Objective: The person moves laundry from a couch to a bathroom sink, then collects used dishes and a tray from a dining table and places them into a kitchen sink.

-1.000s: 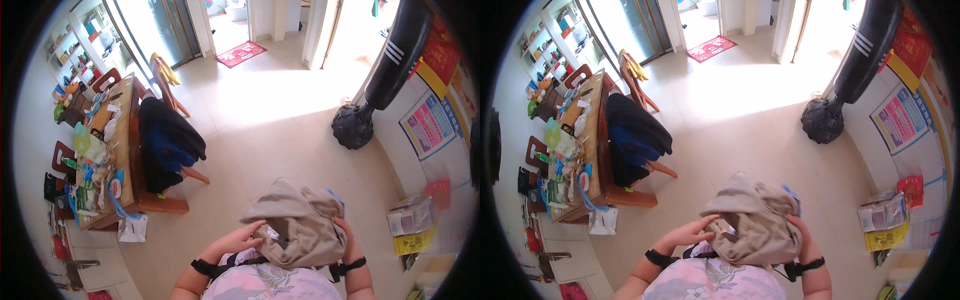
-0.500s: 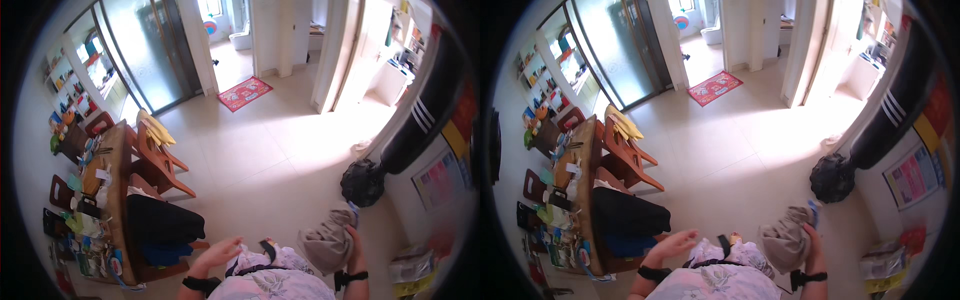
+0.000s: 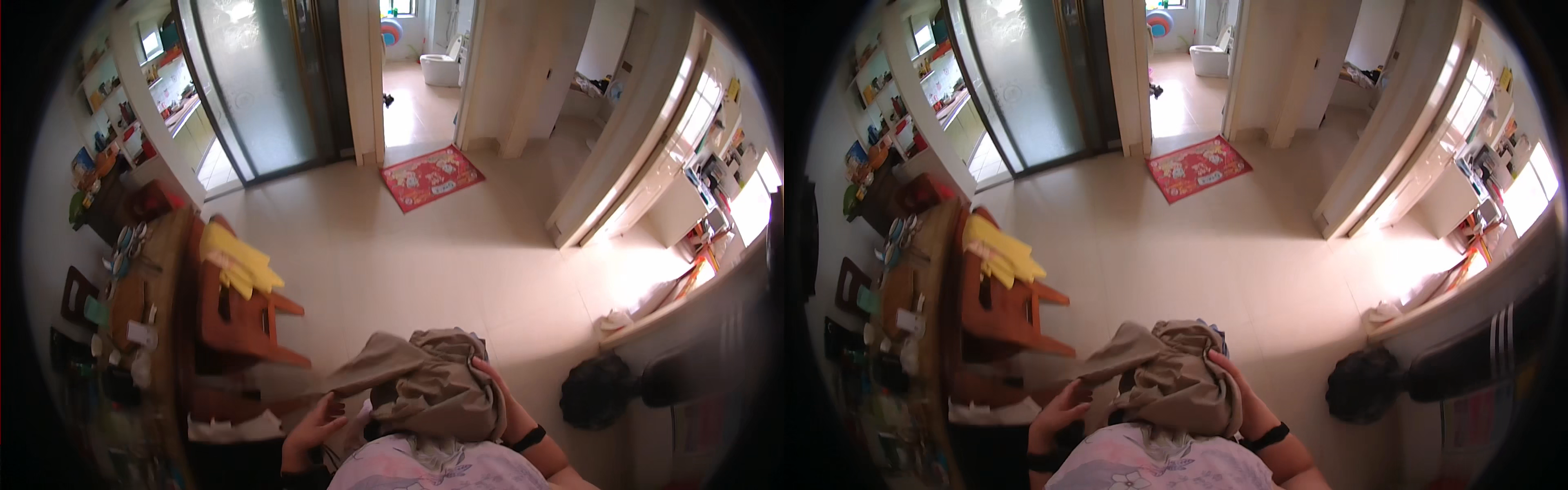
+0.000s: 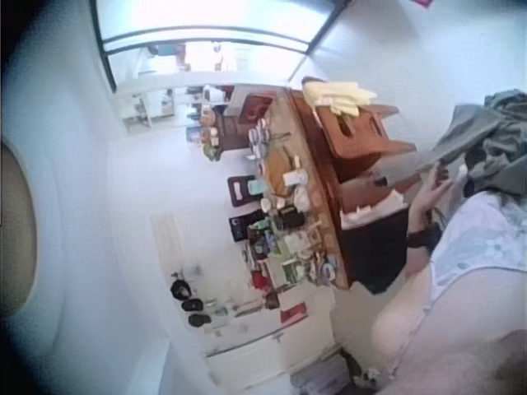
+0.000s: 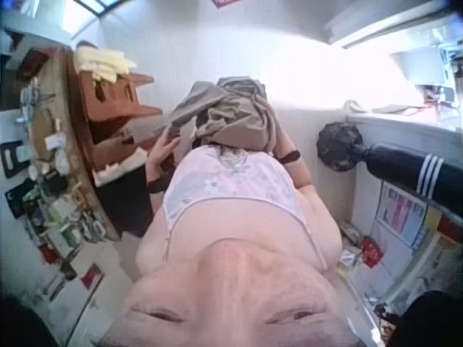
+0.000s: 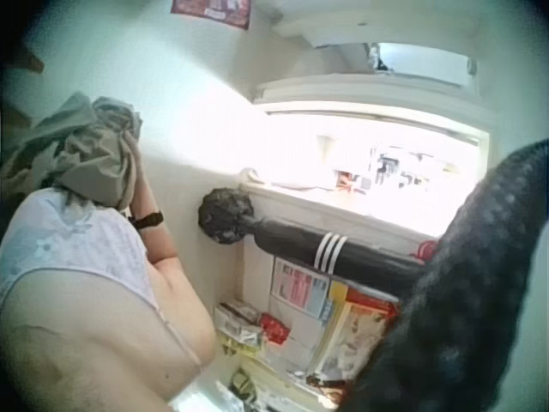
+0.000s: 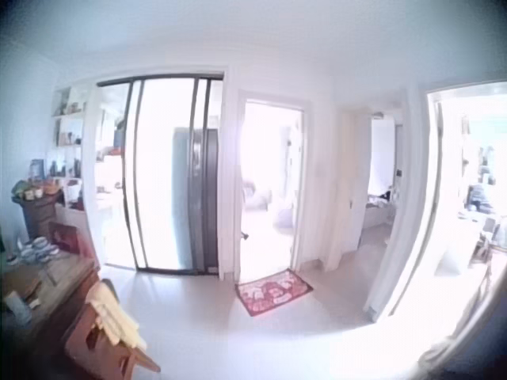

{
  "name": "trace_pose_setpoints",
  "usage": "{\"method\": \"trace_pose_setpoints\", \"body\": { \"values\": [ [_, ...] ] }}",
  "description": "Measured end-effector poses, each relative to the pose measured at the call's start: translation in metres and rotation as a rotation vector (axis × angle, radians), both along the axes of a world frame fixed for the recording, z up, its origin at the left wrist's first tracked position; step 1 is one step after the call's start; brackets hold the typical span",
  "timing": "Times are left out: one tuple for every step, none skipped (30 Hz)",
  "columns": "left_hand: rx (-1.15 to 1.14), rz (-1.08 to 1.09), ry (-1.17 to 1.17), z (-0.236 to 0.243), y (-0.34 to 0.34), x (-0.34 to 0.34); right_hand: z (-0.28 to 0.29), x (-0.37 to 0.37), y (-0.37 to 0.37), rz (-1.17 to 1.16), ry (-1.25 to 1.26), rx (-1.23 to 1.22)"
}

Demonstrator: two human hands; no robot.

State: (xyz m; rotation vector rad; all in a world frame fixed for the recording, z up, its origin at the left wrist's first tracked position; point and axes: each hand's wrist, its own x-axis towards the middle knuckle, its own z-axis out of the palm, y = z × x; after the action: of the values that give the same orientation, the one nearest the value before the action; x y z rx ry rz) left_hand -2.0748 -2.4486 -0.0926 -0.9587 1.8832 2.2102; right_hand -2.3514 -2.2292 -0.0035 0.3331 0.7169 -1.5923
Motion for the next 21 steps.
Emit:
{"method": "trace_pose_setpoints", "body": {
  "values": [
    [-0.092,-0.029,0.051,0.013,-0.021,-0.031,0.002,-0.018,-0.012,-0.025,0.042,0.053],
    [-0.195,-0.055,0.091,0.03,-0.043,-0.058,0.002,-0.037,-0.03,-0.032,0.111,0.057],
    [-0.201,-0.086,0.096,0.047,-0.062,-0.093,0.009,-0.054,-0.042,-0.014,0.038,0.065],
    [-0.183,-0.12,0.05,0.058,-0.08,-0.127,0.019,-0.069,-0.052,-0.006,-0.061,0.083],
    [-0.263,-0.229,0.032,0.066,-0.096,-0.165,0.038,-0.085,-0.062,-0.044,-0.162,0.117],
    [-0.371,-0.318,0.046,0.074,-0.112,-0.206,0.034,-0.105,-0.072,-0.078,-0.075,0.103],
    [-0.373,-0.339,0.041,0.078,-0.127,-0.24,0.022,-0.12,-0.078,-0.121,-0.043,0.076],
    [-0.595,-0.564,0.105,0.079,-0.138,-0.28,0.006,-0.138,-0.077,-0.177,-0.001,0.056],
    [-0.82,-0.778,0.165,0.078,-0.148,-0.31,-0.009,-0.155,-0.079,-0.219,-0.014,0.022],
    [-0.839,-0.875,0.111,0.076,-0.156,-0.34,-0.021,-0.171,-0.081,-0.26,-0.026,-0.011],
    [-0.82,-0.886,0.092,0.069,-0.164,-0.371,-0.029,-0.193,-0.087,-0.316,-0.018,-0.023],
    [-0.797,-0.893,0.077,0.062,-0.174,-0.397,-0.041,-0.216,-0.091,-0.354,-0.048,-0.058],
    [-0.803,-0.899,0.075,0.058,-0.184,-0.418,-0.051,-0.237,-0.098,-0.425,-0.051,-0.062],
    [-0.737,-0.817,0.114,0.056,-0.193,-0.437,-0.054,-0.262,-0.108,-0.487,-0.045,-0.07],
    [-0.67,-0.734,0.153,0.054,-0.202,-0.455,-0.068,-0.289,-0.112,-0.511,-0.033,-0.093],
    [-0.661,-0.735,0.148,0.049,-0.211,-0.466,-0.06,-0.309,-0.12,-0.521,-0.075,-0.101],
    [-0.617,-0.713,0.042,0.043,-0.223,-0.474,-0.053,-0.33,-0.131,-0.515,-0.075,-0.09],
    [-0.592,-0.673,-0.061,0.043,-0.238,-0.482,-0.047,-0.357,-0.148,-0.496,-0.067,-0.099],
    [-0.657,-0.654,-0.058,0.044,-0.256,-0.487,-0.042,-0.386,-0.166,-0.475,-0.055,-0.109],
    [-0.658,-0.626,-0.058,0.048,-0.276,-0.5,-0.04,-0.413,-0.183,-0.454,0.027,-0.09],
    [-0.644,-0.523,-0.106,0.042,-0.285,-0.51,-0.038,-0.432,-0.19,-0.438,0.097,-0.036]
  ]
}}
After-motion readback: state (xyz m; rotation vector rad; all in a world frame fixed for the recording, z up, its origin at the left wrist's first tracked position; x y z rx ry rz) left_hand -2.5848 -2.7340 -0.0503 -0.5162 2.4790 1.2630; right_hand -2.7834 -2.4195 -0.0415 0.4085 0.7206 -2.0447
